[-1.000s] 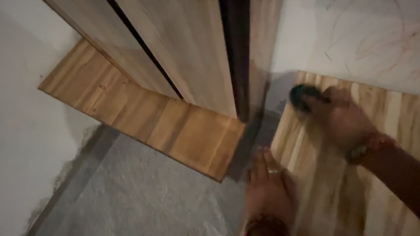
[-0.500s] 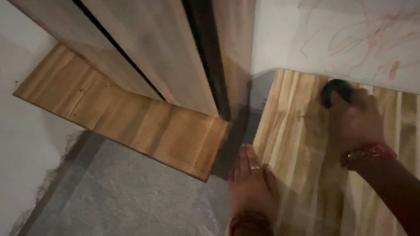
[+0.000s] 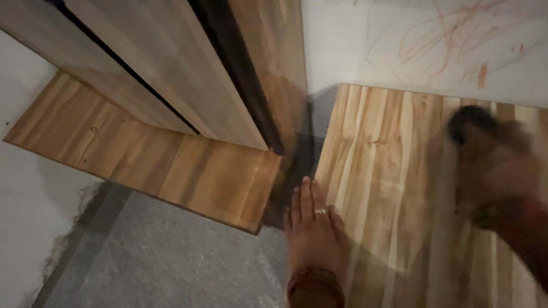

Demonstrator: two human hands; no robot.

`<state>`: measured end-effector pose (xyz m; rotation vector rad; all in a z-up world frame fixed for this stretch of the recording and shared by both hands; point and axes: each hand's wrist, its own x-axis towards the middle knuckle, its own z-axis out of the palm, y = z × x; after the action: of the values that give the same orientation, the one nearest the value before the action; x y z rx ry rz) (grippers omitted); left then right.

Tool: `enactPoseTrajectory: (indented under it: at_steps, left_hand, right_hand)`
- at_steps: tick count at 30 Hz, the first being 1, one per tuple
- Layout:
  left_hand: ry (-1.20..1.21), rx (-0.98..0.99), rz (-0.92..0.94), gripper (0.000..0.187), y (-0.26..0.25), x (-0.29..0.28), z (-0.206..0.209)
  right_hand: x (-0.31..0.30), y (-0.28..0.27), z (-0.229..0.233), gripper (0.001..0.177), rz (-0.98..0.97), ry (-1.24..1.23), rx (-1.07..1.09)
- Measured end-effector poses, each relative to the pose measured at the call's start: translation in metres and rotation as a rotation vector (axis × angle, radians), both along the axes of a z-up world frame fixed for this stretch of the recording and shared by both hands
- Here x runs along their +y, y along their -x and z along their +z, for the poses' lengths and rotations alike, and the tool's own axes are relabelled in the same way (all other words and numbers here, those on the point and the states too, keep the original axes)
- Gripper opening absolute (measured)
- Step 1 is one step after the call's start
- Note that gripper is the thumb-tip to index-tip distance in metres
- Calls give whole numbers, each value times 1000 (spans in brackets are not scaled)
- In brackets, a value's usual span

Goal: The person wipes a wooden table surface with a dark cloth. They move a piece of paper aside at the start, then continue wiping the table in broad strokes across the entire surface.

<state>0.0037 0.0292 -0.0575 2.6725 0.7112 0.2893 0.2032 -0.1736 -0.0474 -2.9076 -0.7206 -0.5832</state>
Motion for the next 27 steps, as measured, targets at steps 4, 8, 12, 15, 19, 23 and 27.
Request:
enactPoseTrajectory:
  at_steps: [4, 8, 12, 15, 19, 23, 27]
  left_hand:
    - [63, 119, -10, 51, 1, 0, 8]
    - [128, 113, 10, 60, -1, 0, 14]
    - [138, 151, 7, 60, 0, 0, 19]
    - [148, 168, -5, 61, -2, 1, 21]
    - [146, 167, 1, 62, -2, 3, 19]
    - [88, 124, -1, 58, -1, 0, 16]
    - [104, 96, -1, 58, 3, -1, 16]
  right_hand:
    - [-6, 18, 3, 44, 89, 129, 8]
    - [-30, 14, 8, 51, 54, -7, 61]
    - [-51, 22, 7, 56, 57, -25, 137]
    - [-60, 39, 9, 60, 175, -19, 197]
    - [-63, 31, 10, 66, 295, -59, 330]
    - [-68, -27, 8, 72, 85, -152, 401]
    - [-72, -42, -1, 78, 103, -275, 479]
